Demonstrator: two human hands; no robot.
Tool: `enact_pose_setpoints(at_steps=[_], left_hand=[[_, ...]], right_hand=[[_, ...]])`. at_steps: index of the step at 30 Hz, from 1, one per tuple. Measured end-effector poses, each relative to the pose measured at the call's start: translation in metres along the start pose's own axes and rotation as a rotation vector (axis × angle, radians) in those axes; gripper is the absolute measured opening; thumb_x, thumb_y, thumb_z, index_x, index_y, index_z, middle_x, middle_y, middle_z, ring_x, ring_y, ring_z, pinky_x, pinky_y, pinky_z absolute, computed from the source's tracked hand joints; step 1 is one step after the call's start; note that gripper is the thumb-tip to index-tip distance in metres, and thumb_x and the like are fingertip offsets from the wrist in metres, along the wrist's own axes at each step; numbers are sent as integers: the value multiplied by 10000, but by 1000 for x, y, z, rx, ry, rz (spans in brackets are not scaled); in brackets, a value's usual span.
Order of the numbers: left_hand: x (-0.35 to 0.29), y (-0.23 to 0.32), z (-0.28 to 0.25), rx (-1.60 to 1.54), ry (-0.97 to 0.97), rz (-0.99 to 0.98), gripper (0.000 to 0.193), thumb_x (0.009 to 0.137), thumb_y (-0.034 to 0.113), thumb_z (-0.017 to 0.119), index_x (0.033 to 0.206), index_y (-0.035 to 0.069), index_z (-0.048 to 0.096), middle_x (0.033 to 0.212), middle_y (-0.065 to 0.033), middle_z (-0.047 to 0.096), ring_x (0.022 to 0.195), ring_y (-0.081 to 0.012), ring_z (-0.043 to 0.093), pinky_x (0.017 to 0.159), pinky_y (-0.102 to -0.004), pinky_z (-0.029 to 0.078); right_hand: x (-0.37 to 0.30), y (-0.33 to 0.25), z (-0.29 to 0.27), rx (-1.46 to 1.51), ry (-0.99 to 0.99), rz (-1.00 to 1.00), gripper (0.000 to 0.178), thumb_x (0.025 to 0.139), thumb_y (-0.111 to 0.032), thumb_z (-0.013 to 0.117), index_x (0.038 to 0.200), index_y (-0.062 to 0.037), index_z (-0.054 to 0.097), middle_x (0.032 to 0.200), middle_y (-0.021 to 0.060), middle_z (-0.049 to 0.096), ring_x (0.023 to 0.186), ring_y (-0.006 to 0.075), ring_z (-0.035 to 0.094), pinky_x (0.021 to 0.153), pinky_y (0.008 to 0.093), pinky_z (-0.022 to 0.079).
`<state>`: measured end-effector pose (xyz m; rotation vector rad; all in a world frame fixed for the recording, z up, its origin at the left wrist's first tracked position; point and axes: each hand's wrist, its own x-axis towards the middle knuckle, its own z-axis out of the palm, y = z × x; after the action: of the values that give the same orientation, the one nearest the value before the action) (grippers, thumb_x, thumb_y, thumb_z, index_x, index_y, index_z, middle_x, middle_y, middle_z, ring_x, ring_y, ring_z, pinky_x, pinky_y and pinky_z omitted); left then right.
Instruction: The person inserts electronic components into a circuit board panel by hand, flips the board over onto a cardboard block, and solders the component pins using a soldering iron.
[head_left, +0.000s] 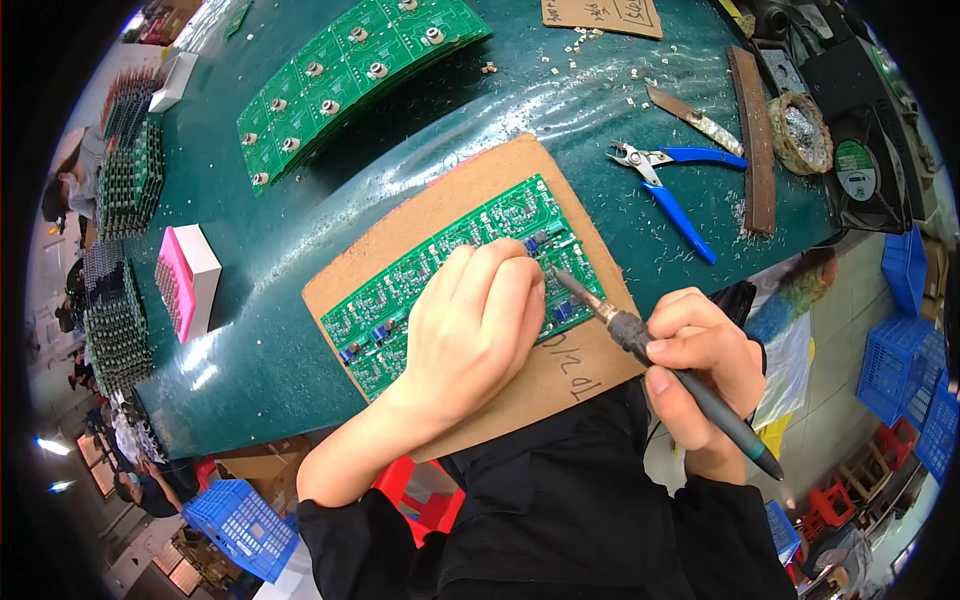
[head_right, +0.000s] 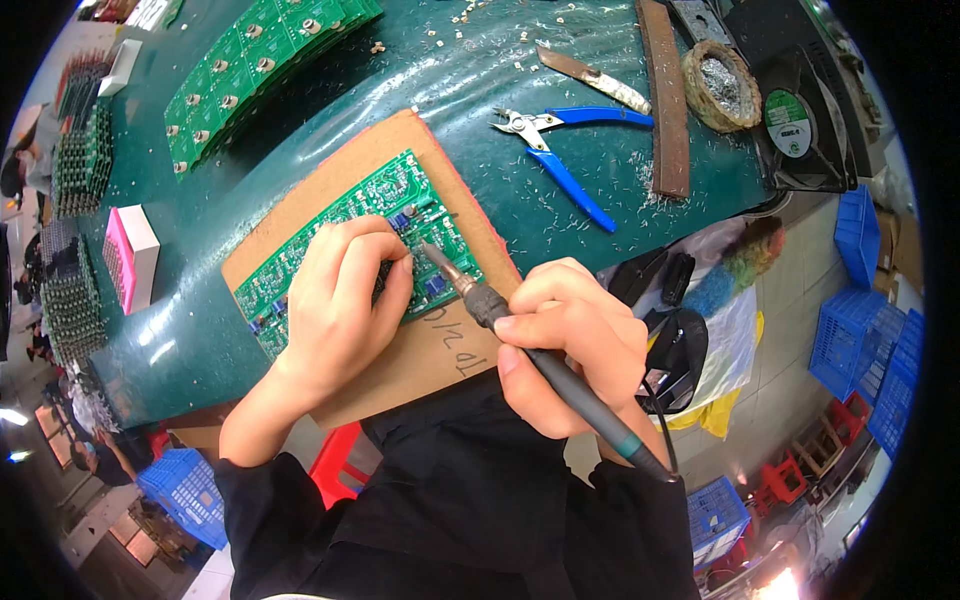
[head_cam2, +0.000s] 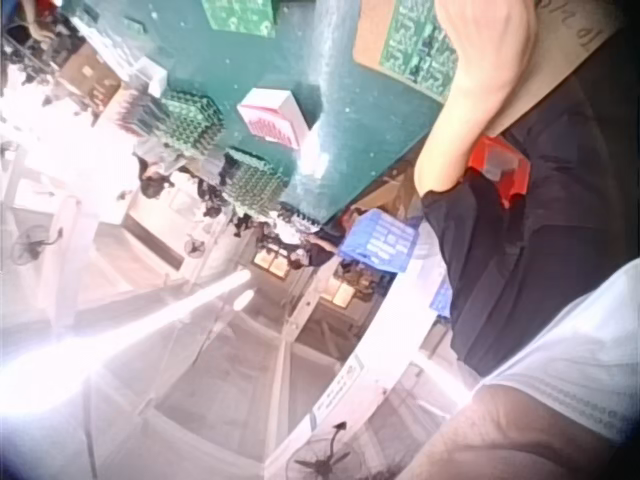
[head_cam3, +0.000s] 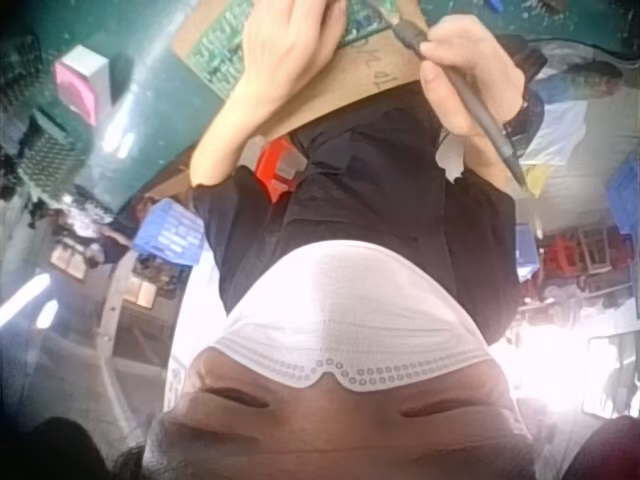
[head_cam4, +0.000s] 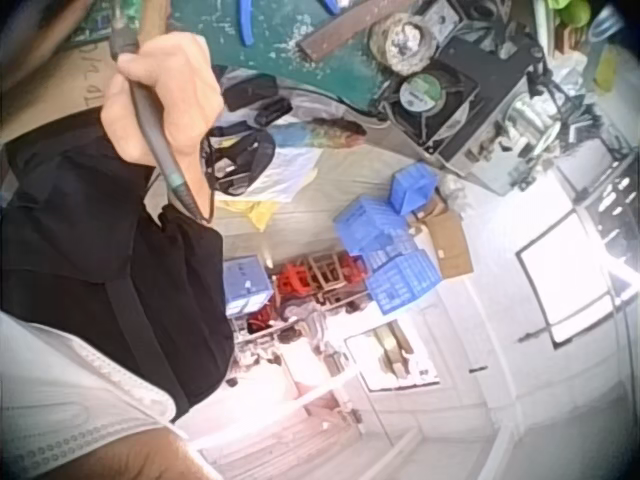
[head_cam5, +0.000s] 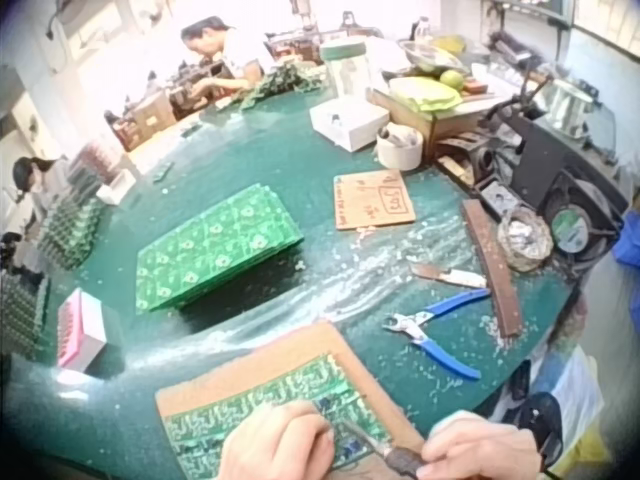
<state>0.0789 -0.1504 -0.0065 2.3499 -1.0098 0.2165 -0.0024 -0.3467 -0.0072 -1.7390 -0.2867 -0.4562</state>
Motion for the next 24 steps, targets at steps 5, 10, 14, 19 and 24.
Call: enact_pose_setpoints(at_steps=[5,10,14,19,24], left_hand=[[5,3,5,56,37,22,221,698,-46,713,856,31,580,861,-89,592,726,-258,573,638,-347,474],[3,4,4,125,26,22,208,709,-43,708,855,34,582,863,-85,595,713,-247,569,629,-340,471],[1,9,1,98,31,18,206,719,-50,691,872,33,581,891,-85,608,707,-247,563,626,-337,467],[-8,7,2,90,54,12,216,730,-45,677,906,31,578,928,-86,615,706,-251,555,630,-336,466],[-12,8,-14,15,45,-14,216,757,-39,655,948,30,582,987,-88,626,755,-268,576,664,-345,473]], right_hand=[[-1,2,-2,43,55,42,182,661,37,634,839,24,599,676,127,569,570,213,530,520,308,415],[0,5,-7,46,11,12,177,701,14,651,873,25,611,740,143,593,633,227,567,546,301,432],[-6,-2,-36,-48,413,114,115,847,-37,616,946,22,617,852,150,629,627,115,558,553,220,440],[13,46,-99,-1129,434,3,222,908,-61,633,1125,-61,678,875,57,659,712,85,572,645,223,450],[10,25,-83,-897,455,240,203,947,-103,595,1126,-73,686,810,48,658,692,91,573,654,235,468]])
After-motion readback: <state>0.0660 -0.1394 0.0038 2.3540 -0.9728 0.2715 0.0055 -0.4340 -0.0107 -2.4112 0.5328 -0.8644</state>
